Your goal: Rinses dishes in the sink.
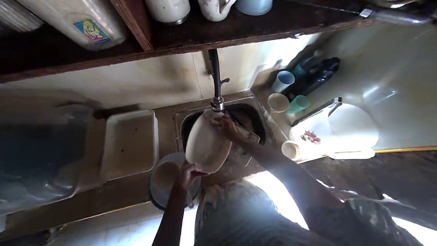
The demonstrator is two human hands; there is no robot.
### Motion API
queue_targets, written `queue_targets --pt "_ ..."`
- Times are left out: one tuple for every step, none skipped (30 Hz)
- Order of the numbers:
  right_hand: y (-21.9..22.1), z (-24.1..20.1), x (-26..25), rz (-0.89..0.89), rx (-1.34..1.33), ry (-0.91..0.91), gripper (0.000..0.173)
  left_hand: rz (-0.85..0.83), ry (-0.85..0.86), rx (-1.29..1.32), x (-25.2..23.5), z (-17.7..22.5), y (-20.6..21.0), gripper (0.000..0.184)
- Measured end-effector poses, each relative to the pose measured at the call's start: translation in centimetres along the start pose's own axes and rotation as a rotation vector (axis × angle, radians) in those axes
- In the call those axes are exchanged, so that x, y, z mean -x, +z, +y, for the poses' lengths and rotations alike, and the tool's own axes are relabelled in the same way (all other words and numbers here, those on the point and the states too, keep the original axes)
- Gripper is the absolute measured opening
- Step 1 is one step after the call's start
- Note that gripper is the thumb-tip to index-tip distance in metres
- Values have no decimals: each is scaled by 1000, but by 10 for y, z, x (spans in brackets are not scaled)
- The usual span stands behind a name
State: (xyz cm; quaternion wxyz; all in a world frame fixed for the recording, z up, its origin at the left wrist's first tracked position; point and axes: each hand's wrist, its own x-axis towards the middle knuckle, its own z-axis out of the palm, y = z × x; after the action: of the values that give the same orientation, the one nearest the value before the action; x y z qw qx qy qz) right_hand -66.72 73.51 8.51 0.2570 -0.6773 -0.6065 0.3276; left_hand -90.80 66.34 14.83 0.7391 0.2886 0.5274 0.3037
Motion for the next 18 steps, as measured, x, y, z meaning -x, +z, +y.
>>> queue_targets --pt "3 -12 -4 76 3 4 47 -30 -11 5 -2 -2 3 23" --pt "11 -27 -4 85 -11 -22 50 -34 -15 17 -7 -4 5 22" --pt "25 -40 1 68 -46 -93 51 -32 -11 32 -13 -4 5 20" --pt "36 -54 13 8 -123 -186 48 -22 4 38 -20 -2 4 18" --pt "39 -66 29 -89 -220 -282 42 -4 32 32 -27 1 1 19" --pt "36 -74 44 -193 -278 -379 38 19 60 20 -32 5 -4 20" --pt "27 -75 55 -300 -274 -415 36 45 83 23 -34 6 -11 21" --pt "14 -69 60 -402 -223 -388 34 70 86 40 -33 6 -18 23" --pt "7 -51 58 -423 -171 -367 32 92 75 38 -28 6 -21 27" --pt "-4 -35 50 -409 -118 -305 31 113 59 28 -21 7 -19 28" --pt "-9 -17 37 -356 -63 -237 31 115 36 25 -16 7 -15 27" --pt "-6 1 22 -255 -10 -200 33 99 10 29 -10 5 -11 26" --pt "-2 12 5 -161 62 -171 37 60 -8 39 -8 2 -7 25" --pt "5 13 -10 -61 76 -168 40 21 -23 49 -9 0 -3 25" --pt "16 5 -21 18 53 -183 42 -4 -32 54 -11 -1 0 23" --pt "28 -7 -25 44 40 -203 44 -13 -28 56 -16 0 4 22" --pt "38 -24 -20 28 23 -248 45 -16 -15 47 -21 1 6 22" --pt "40 -45 -5 -76 -1 -284 46 -4 1 41 -28 3 5 20"
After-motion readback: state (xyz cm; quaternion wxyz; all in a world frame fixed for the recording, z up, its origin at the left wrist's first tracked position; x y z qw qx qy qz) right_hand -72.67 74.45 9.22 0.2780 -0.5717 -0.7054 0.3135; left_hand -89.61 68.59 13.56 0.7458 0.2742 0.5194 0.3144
